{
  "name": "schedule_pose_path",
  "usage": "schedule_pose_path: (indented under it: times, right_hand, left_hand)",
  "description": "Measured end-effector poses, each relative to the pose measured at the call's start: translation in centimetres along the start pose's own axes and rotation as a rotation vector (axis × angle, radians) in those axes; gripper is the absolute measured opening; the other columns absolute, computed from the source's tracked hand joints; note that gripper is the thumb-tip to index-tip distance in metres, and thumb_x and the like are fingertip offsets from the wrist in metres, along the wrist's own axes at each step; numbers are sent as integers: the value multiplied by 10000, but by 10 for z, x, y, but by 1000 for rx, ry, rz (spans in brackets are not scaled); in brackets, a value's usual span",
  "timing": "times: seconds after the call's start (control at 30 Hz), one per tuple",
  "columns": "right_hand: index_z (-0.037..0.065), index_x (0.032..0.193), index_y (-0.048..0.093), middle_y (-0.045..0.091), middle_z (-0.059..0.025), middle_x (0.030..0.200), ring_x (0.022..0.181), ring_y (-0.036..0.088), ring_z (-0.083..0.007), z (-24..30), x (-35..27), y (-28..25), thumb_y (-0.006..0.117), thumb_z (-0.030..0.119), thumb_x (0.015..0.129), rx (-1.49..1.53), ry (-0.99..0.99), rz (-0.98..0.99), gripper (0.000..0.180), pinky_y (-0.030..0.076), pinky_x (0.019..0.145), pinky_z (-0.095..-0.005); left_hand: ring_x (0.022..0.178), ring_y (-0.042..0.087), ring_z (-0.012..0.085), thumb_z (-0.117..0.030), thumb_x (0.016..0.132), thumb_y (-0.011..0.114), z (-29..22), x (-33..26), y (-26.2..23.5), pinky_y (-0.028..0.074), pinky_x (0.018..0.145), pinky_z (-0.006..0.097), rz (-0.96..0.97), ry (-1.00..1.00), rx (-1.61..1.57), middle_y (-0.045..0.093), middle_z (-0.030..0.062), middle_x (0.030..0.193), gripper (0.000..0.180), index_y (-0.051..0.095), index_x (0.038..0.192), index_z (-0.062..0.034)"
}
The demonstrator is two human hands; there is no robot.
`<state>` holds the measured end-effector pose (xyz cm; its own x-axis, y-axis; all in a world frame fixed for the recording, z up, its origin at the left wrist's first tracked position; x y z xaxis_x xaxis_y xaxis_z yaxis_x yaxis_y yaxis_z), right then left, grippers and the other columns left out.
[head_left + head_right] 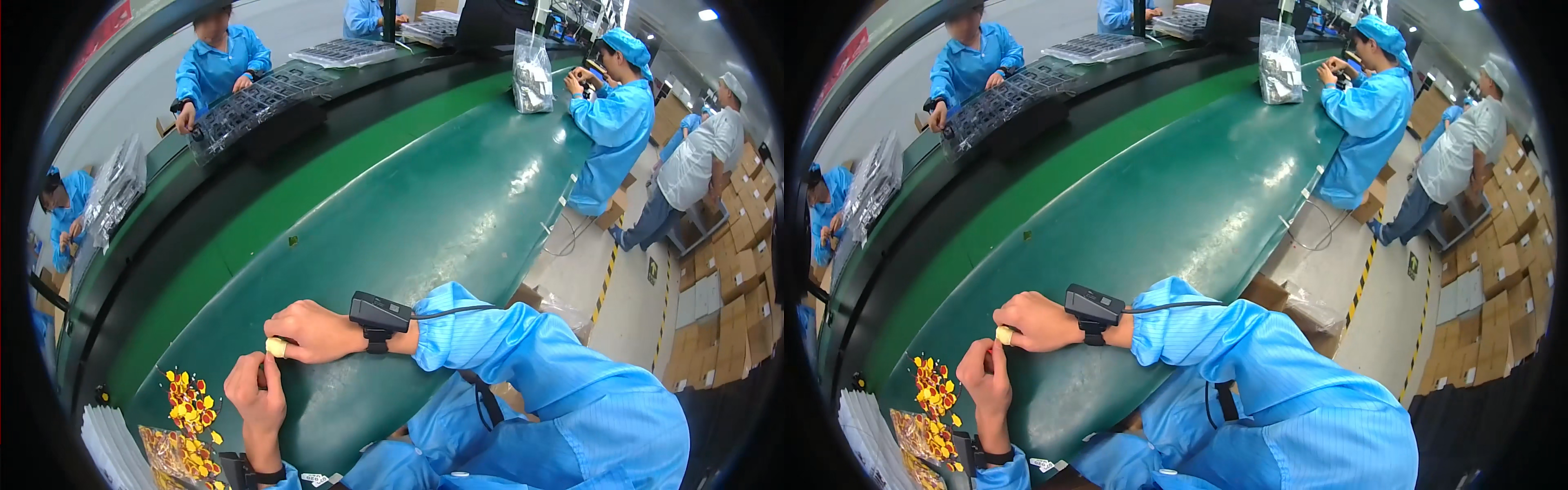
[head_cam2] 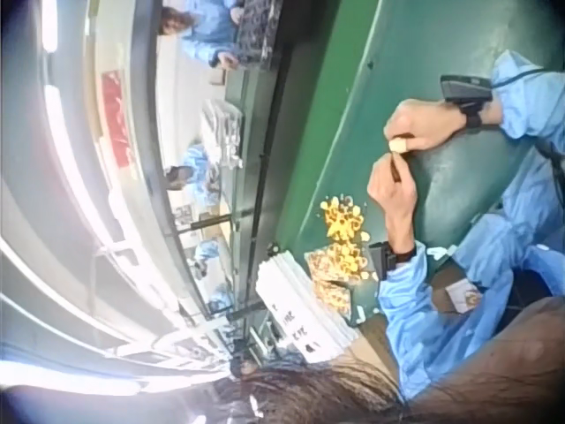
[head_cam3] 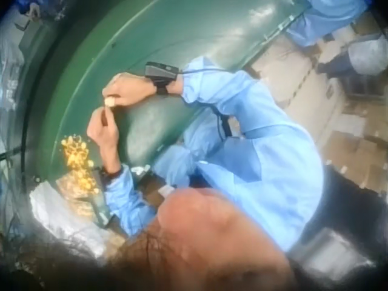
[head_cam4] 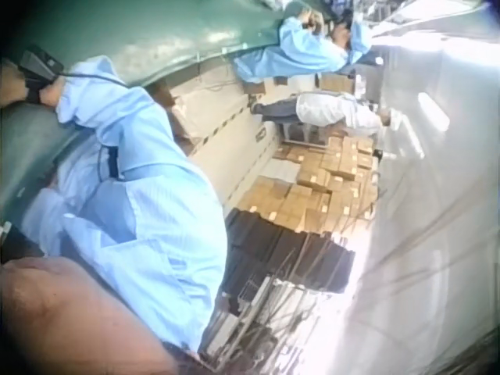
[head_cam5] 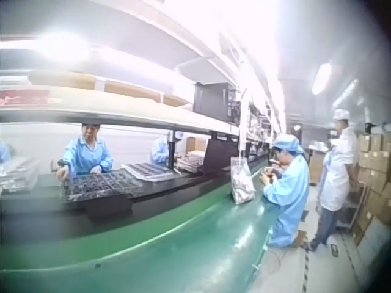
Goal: The recorder is seen assembling small electronic components, including attaching parts to a plastic housing and placing them into boxes on a factory production line.
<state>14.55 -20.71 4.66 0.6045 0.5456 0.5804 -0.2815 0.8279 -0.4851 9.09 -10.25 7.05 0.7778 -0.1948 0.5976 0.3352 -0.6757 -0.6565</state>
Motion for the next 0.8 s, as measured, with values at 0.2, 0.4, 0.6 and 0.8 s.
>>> schedule_pose_path:
  times: [0.2, 0.4, 0.6, 0.8]
  right_hand:
    - [15, 766, 571, 601, -195, 690, 692, 617, -420, 6, 12, 11, 644, 228, 854, 30, -2, -9, 242, 471, 610, -501]
    - [27, 969, 658, 660, -165, 805, 715, 656, -362, 1, 7, 12, 686, 180, 869, 24, 50, 66, 185, 517, 623, -413]
    - [-13, 948, 644, 605, -123, 705, 557, 552, -188, 14, 6, 4, 695, 77, 852, 38, 78, 40, 141, 421, 518, -314]
    - [-6, 952, 641, 601, -124, 692, 547, 548, -206, 12, 9, 6, 680, 96, 864, 44, 102, 89, 140, 415, 515, -315]
  left_hand:
    - [531, 522, 196, -37, 898, 631, 15, -1, -13, 402, 511, 319, -1, -180, -129, 587, 104, 672, 73, 651, 851, 16]
    - [576, 525, 131, -167, 905, 671, 33, -5, 0, 416, 533, 301, 18, -258, -351, 576, 64, 655, 160, 654, 850, -18]
    - [559, 424, 28, -208, 948, 675, 47, -15, 19, 329, 494, 240, 106, -449, -642, 512, -25, 614, 244, 605, 813, -17]
    - [551, 459, 28, -229, 994, 624, 44, -18, 38, 348, 500, 209, 198, -603, -1001, 511, -40, 632, 239, 586, 855, -38]
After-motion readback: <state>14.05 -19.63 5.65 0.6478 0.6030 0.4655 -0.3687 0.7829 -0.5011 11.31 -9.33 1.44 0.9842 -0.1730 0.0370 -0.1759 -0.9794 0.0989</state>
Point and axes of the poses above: each hand's wrist, its own x-axis towards the middle knuckle, its own y-axis out of the palm, z = x × y, the point moved 10 cm from there along x, towards the middle knuckle
